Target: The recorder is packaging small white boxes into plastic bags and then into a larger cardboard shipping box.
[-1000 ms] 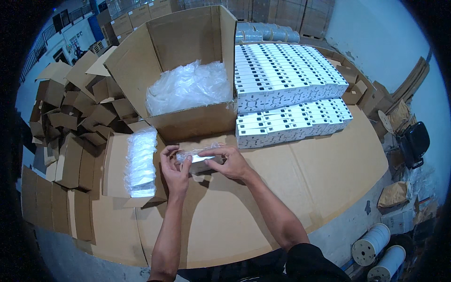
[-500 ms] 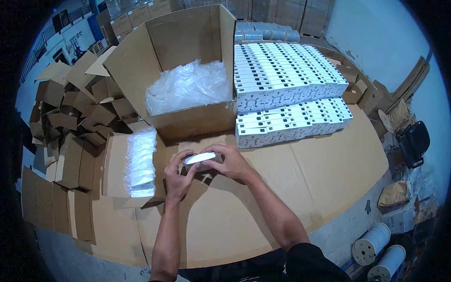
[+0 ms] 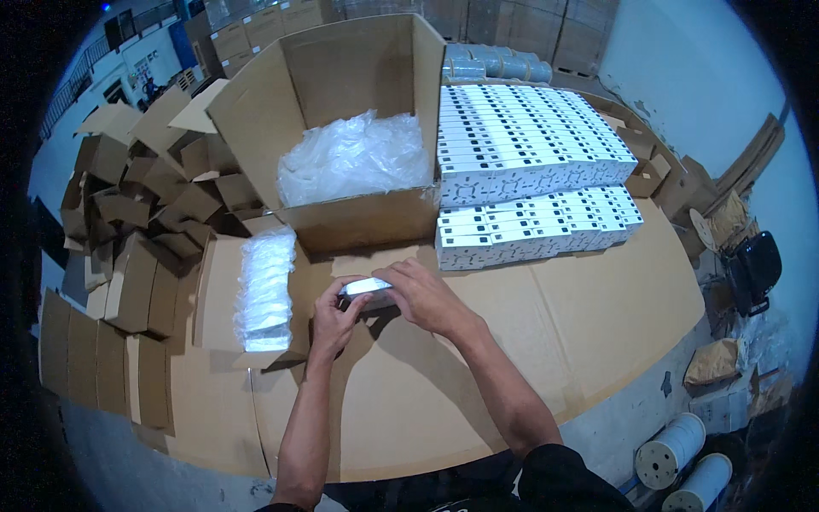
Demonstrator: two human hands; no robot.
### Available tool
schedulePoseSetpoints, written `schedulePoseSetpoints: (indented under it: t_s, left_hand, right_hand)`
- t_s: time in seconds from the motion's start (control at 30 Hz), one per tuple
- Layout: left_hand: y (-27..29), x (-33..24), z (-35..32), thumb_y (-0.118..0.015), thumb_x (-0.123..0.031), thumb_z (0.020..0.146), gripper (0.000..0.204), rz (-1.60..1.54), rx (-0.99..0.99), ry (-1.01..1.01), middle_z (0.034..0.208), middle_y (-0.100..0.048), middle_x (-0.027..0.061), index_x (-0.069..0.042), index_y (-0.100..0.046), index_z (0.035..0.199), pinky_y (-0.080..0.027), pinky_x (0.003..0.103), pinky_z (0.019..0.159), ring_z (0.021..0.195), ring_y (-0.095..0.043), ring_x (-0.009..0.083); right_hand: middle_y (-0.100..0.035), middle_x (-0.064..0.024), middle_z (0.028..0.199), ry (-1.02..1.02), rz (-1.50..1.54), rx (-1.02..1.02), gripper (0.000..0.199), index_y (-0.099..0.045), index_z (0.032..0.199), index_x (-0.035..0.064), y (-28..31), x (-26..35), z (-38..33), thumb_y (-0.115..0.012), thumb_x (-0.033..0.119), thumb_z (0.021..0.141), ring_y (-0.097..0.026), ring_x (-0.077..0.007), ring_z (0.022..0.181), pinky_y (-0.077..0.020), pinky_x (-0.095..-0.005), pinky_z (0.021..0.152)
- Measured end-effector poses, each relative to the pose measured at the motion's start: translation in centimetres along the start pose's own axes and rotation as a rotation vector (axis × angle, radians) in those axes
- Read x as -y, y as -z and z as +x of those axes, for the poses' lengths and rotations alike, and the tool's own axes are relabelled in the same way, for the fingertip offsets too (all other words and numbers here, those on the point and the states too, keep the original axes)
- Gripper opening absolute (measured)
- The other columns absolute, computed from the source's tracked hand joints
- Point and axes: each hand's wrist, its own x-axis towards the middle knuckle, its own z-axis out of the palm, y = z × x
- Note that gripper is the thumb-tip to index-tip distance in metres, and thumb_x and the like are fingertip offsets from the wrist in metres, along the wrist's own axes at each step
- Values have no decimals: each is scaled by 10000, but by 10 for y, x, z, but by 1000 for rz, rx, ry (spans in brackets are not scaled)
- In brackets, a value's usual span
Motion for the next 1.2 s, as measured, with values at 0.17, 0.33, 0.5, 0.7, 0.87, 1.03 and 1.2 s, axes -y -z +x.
schedulePoseSetpoints:
  t_s: [0.17, 0.33, 0.5, 0.7, 0.87, 1.03, 1.2]
  left_hand:
    - [0, 7, -10, -792, -121, 875, 466, 5, -12, 47, 1071, -718, 113, -47, -603, 1295, -541, 333, 851, 954, -684, 193]
    - [0, -6, -42, -856, -171, 794, 960, 242, -47, -75, 1426, -514, 219, -33, -269, 1541, -433, 446, 1084, 1294, -532, 361]
    - [7, -11, -111, -787, -172, 837, 780, 596, 22, -143, 1483, -450, 215, -4, -385, 1483, -336, 479, 1166, 1397, -399, 418]
    - [27, -51, -180, -726, -241, 882, 537, 782, 109, -80, 1463, -503, 141, -42, -561, 1353, -345, 479, 1161, 1392, -420, 367]
    - [41, -62, -221, -703, -195, 874, 416, 812, 31, -56, 1367, -590, 113, -58, -638, 1262, -381, 508, 1121, 1323, -493, 348]
    - [41, -61, -221, -721, -115, 824, 329, 750, -60, -59, 1289, -639, 91, -64, -692, 1148, -417, 490, 1081, 1252, -553, 322]
    - [42, -58, -219, -725, -104, 819, 335, 738, -62, -68, 1284, -637, 93, -62, -689, 1150, -420, 485, 1077, 1248, -552, 319]
  right_hand:
    - [-669, -187, 1111, -66, -144, 25, 318, -654, 1199, 33, 4, 16, 7, -662, 20, 881, -610, -381, 1063, -496, -465, 926]
    - [-680, -219, 1068, -91, -103, -42, 282, -652, 1140, -8, 15, 13, 9, -671, 17, 860, -630, -423, 1011, -504, -493, 901]
    - [-692, -215, 1079, -112, 11, -226, 283, -642, 1171, -17, 15, 29, 21, -683, 14, 893, -675, -373, 971, -542, -425, 852]
    - [-676, -125, 1101, -55, 545, -273, 289, -593, 1241, -62, -25, 73, 38, -641, -30, 958, -657, -172, 1038, -570, -318, 880]
    - [-672, -127, 1110, -40, 697, -205, 288, -589, 1240, -75, -65, 95, 43, -640, -29, 960, -649, -174, 1068, -557, -308, 900]
    - [-668, -124, 1127, -125, 761, -138, 277, -575, 1230, -82, -87, 99, 43, -635, -31, 964, -622, -174, 1092, -505, -304, 950]
    - [-680, -138, 1071, -115, 606, -177, 278, -579, 1215, -94, -89, 101, 42, -652, -21, 957, -645, -182, 1019, -555, -316, 902]
